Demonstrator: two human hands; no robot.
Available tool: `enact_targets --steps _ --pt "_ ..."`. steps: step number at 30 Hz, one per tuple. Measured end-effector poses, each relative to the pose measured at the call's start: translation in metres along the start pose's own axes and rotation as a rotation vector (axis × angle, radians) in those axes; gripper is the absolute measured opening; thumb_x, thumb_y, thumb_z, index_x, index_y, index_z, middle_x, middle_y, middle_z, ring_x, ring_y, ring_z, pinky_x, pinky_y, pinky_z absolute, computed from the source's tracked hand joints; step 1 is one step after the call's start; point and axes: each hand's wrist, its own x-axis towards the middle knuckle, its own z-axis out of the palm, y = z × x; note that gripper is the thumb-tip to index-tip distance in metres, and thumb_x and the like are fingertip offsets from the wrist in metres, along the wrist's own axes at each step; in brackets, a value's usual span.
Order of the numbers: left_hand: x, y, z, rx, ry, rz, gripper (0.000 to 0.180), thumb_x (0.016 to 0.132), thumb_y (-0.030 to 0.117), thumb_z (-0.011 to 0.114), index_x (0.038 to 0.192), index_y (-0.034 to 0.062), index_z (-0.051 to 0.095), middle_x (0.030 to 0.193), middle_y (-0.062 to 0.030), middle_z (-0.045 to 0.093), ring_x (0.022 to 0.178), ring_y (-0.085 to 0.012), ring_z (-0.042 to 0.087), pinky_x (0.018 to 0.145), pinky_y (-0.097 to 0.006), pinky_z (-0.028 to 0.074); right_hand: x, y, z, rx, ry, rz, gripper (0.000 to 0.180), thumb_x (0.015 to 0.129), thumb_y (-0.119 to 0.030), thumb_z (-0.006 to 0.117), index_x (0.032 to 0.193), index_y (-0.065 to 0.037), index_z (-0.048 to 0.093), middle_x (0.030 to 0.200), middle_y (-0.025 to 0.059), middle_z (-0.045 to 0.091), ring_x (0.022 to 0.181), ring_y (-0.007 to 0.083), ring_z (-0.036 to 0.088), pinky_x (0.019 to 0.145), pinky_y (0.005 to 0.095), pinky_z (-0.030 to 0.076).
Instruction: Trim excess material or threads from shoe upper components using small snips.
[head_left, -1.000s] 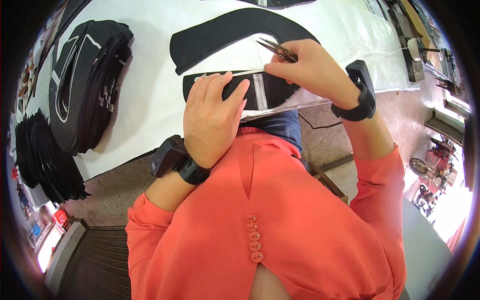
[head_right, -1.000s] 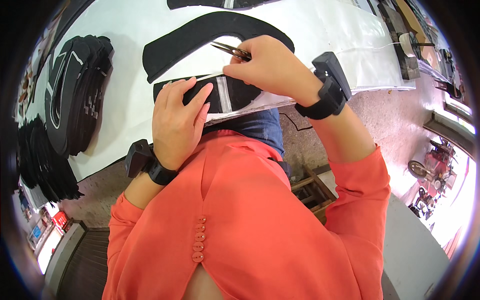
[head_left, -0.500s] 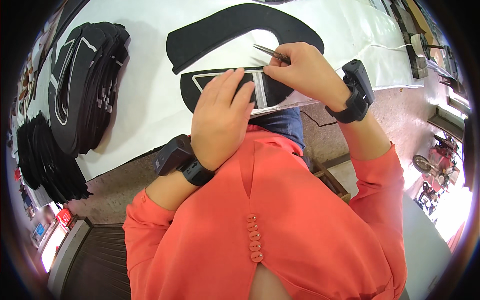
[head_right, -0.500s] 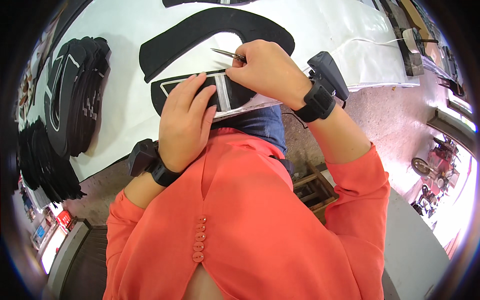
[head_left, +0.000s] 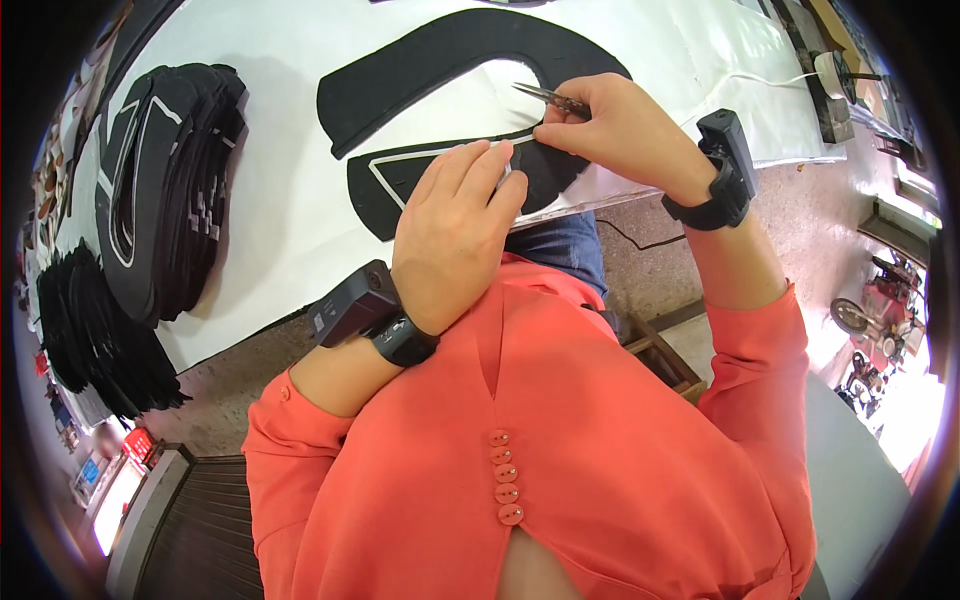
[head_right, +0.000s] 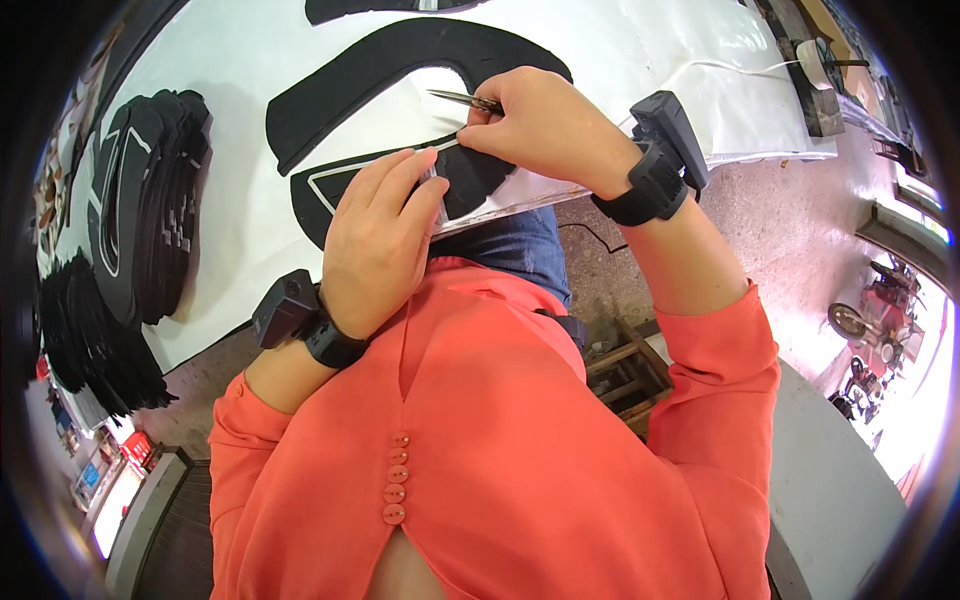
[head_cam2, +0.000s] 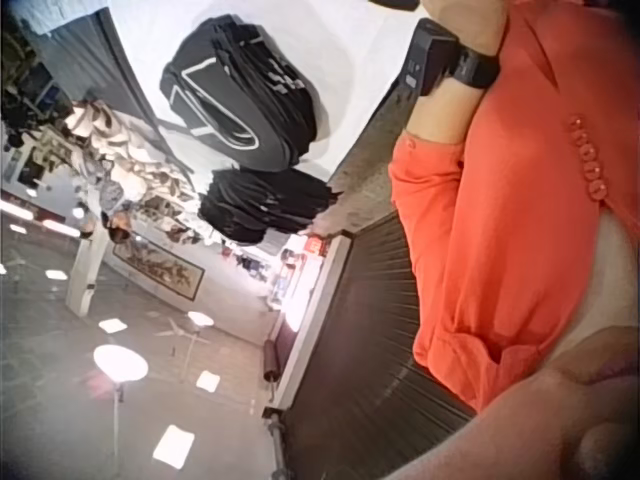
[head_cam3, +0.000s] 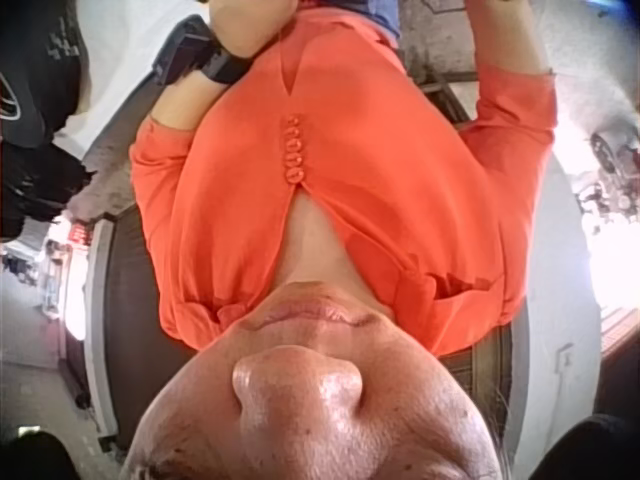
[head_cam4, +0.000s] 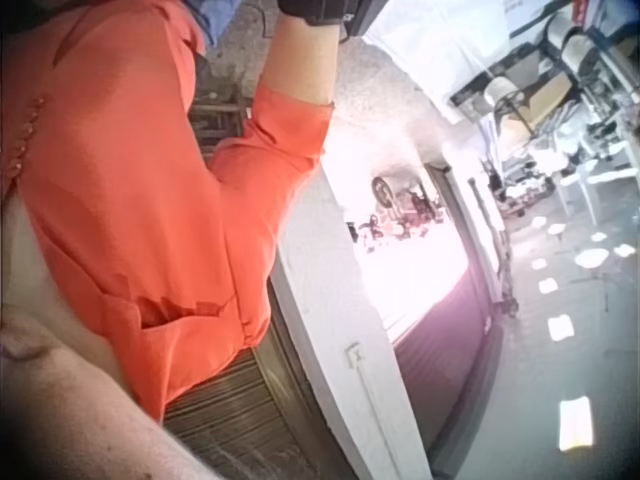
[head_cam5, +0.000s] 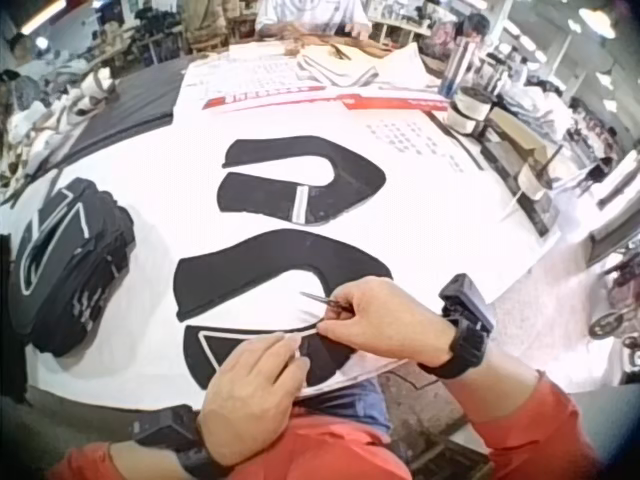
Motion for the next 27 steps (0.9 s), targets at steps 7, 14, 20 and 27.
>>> enact_targets --steps 7,14,20,27 --pt "0.007 0.0 -0.004 0.067 -0.071 0.042 0.02 0.083 0.006 0.064 0.103 0.0041 0.063 0.121 -0.0064 0.064 0.113 -0.0297 0.057 0.093 -0.042 0.045 0.001 -0.005 0.0 -0.079 0.018 0.008 0.03 0.077 -0.026 0.068 0.08 0.003 0.067 0.066 0.0161 0.062 0.063 0.0286 0.063 0.064 0.0363 0.05" --pt "0.022 0.001 -0.001 0.155 -0.05 0.138 0.017 0.08 0.014 0.063 0.096 0.0092 0.061 0.111 -0.0049 0.062 0.116 -0.0258 0.055 0.1 -0.042 0.043 0.006 0.005 -0.01 -0.098 -0.036 -0.078 0.025 0.08 -0.021 0.072 0.079 0.002 0.062 0.061 0.0034 0.052 0.059 0.0112 0.047 0.056 0.0289 0.041" --pt "0.028 0.003 0.002 0.094 -0.089 0.132 0.021 0.081 0.008 0.059 0.101 0.0066 0.061 0.116 -0.0066 0.064 0.116 -0.0301 0.057 0.097 -0.044 0.044 0.014 0.01 -0.023 -0.058 -0.109 -0.153 0.022 0.08 -0.019 0.071 0.078 0.001 0.063 0.061 0.0028 0.051 0.059 0.0104 0.045 0.056 0.0286 0.04" --pt "0.032 0.007 0.007 0.133 -0.08 0.147 0.02 0.081 0.008 0.058 0.101 0.0069 0.061 0.116 -0.0061 0.063 0.115 -0.0286 0.057 0.099 -0.042 0.043 0.024 0.012 -0.031 -0.163 -0.17 -0.176 0.02 0.08 -0.018 0.071 0.078 0.0 0.064 0.062 0.0028 0.053 0.06 0.0107 0.048 0.058 0.0275 0.042"
